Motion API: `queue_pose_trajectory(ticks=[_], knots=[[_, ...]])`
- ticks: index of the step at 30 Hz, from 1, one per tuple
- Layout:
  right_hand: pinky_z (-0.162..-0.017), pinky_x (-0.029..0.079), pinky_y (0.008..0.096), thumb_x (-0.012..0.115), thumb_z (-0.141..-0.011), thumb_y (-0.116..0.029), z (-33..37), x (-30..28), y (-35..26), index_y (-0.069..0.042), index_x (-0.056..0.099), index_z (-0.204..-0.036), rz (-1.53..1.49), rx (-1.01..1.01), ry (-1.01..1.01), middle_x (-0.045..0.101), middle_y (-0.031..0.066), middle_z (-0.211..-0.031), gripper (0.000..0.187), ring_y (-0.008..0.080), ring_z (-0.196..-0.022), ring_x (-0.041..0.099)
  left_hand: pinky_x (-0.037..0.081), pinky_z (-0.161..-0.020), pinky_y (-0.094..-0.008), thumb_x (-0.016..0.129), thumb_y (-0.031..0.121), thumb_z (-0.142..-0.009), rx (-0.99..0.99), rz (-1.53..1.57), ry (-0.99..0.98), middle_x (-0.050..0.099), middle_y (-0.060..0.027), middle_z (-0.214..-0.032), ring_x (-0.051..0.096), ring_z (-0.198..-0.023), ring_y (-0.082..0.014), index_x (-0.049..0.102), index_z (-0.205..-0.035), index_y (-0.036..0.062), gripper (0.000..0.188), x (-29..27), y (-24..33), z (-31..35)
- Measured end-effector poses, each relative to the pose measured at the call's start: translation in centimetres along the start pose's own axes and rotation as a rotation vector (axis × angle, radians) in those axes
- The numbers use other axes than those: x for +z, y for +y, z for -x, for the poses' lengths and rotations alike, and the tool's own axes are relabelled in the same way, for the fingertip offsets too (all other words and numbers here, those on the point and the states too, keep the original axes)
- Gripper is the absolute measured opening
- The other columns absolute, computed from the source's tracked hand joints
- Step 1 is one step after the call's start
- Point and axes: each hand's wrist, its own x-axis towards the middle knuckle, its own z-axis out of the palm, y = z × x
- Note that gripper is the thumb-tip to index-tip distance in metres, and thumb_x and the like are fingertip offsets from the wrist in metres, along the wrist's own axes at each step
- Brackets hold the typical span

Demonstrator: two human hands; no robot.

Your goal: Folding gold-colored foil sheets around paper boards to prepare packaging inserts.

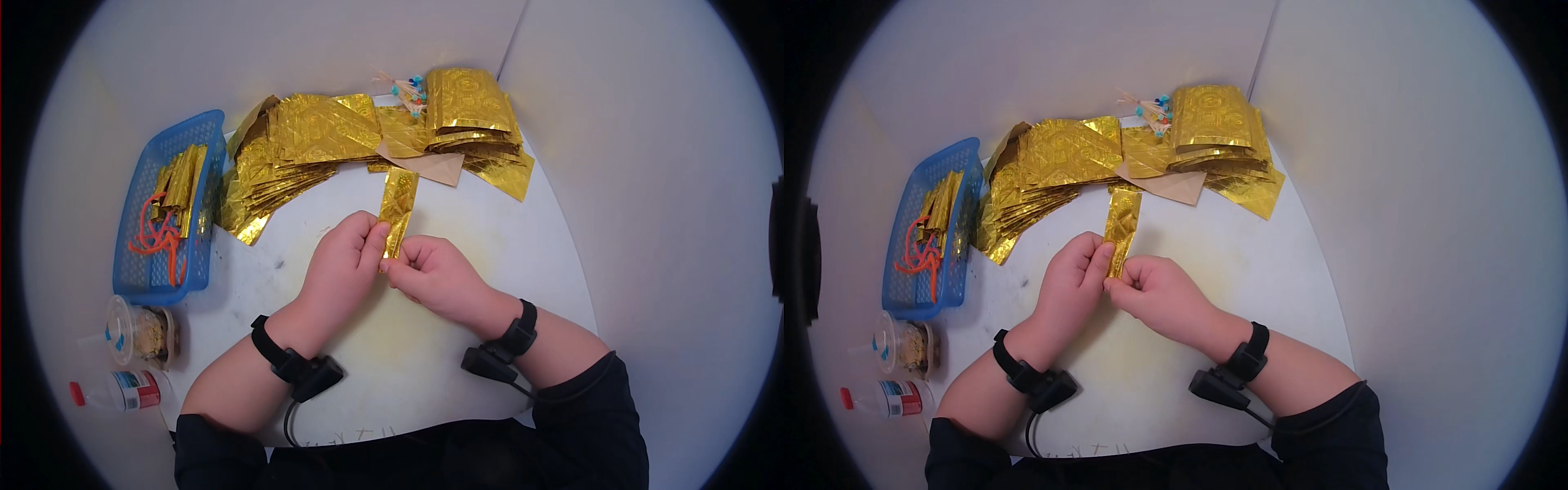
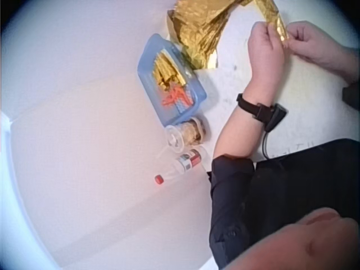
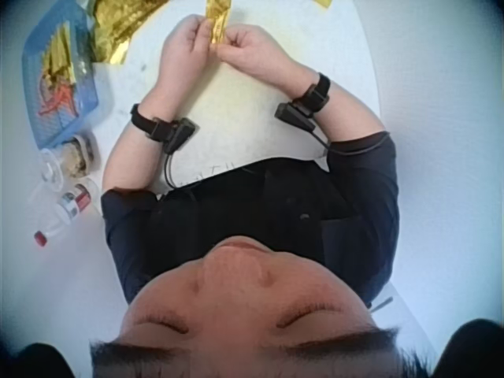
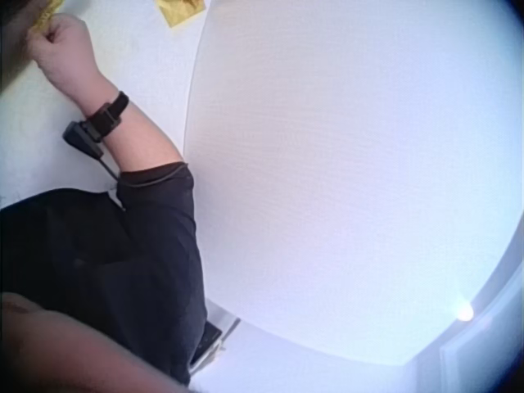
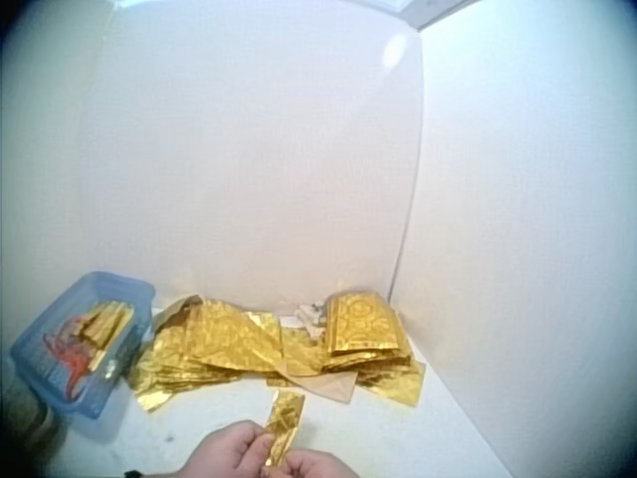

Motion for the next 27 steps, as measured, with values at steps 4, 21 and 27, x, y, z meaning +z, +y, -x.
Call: queue_pose_trajectory(ticks=[4, 21, 27], knots=[[-0.064, 0.047, 0.0247, 0.069, -0.117, -0.029, 0.2, 0.6, -1.1, -0.008, 0.072, -0.093, -0.173, 0.095, -0.005, 0.066, -0.0052, -0.078, 0.031, 0.0053, -0.069, 0.057, 0.051, -0.071, -0.0368, 0.065, 0.023, -0.12, -0.027, 0.008, 0.038, 0.064, -0.0109, -0.083, 0.058, -0.075, -0.0193, 0.066, -0.105, 0.0001, 0.027, -0.3, -0.1, 0.0], [-0.067, 0.047, 0.0245, 0.066, -0.117, -0.026, -0.5, -1.4, -0.2, -0.007, 0.076, -0.099, -0.178, -0.017, 0.163, 0.068, -0.0034, -0.081, 0.028, 0.005, -0.072, 0.058, 0.054, -0.076, -0.0337, 0.065, 0.022, -0.121, -0.072, 0.064, -0.141, 0.071, -0.007, -0.088, 0.063, -0.081, -0.0137, 0.068, -0.11, -0.0004, 0.026, -0.5, 0.7, 0.7], [-0.066, 0.046, 0.0241, 0.068, -0.116, -0.024, -0.8, -1.9, 0.0, -0.007, 0.074, -0.096, -0.194, -0.12, 0.284, 0.068, -0.003, -0.081, 0.027, 0.005, -0.072, 0.058, 0.054, -0.076, -0.0345, 0.064, 0.025, -0.121, -0.089, 0.019, -0.219, 0.071, -0.0072, -0.087, 0.063, -0.079, -0.0153, 0.069, -0.11, -0.0005, 0.028, -0.7, 0.7, 0.8]])
